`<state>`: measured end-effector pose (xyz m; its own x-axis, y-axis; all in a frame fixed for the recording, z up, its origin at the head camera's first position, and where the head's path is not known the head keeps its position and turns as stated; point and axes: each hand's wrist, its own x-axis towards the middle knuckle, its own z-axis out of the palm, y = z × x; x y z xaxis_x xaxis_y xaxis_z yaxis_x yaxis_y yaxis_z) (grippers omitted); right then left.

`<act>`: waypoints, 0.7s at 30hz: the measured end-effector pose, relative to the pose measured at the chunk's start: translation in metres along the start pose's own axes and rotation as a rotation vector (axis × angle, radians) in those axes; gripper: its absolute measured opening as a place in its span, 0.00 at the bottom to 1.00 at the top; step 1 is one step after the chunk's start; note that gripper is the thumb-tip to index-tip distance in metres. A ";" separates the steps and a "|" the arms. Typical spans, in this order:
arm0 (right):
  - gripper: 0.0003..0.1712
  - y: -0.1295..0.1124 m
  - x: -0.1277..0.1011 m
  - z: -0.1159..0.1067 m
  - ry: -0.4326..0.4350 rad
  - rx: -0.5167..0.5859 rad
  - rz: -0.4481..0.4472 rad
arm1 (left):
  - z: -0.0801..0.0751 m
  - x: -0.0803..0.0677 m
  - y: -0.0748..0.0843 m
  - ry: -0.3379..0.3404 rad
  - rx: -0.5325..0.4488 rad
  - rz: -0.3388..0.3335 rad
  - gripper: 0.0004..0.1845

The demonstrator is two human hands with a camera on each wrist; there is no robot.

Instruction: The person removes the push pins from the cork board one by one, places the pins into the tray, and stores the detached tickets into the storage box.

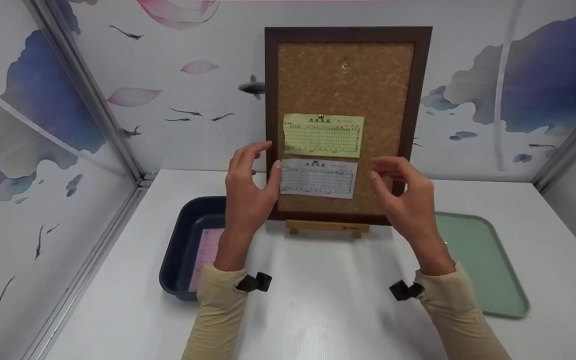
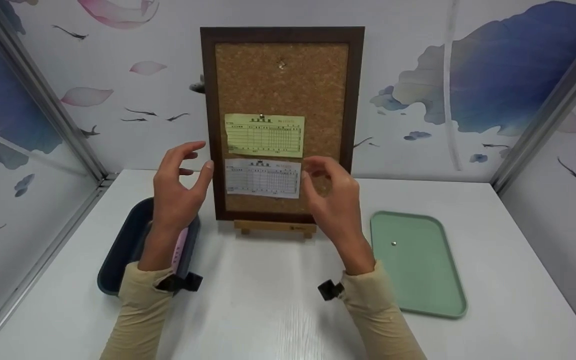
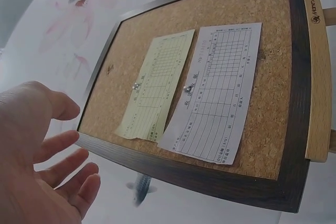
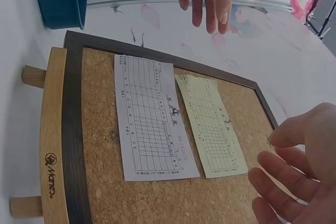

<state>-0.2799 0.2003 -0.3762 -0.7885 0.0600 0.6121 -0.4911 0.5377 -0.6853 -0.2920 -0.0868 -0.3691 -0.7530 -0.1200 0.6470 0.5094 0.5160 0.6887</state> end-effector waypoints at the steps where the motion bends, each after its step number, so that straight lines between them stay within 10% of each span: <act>1: 0.15 0.000 0.001 0.002 -0.001 0.005 0.001 | 0.001 0.000 0.000 0.001 -0.001 0.001 0.22; 21: 0.15 -0.010 0.038 0.029 -0.026 0.059 -0.084 | 0.031 0.019 -0.010 -0.043 0.025 -0.009 0.22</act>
<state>-0.3161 0.1728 -0.3579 -0.7523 -0.0054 0.6588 -0.5765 0.4896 -0.6542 -0.3246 -0.0679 -0.3735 -0.7747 -0.0885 0.6261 0.4927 0.5361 0.6854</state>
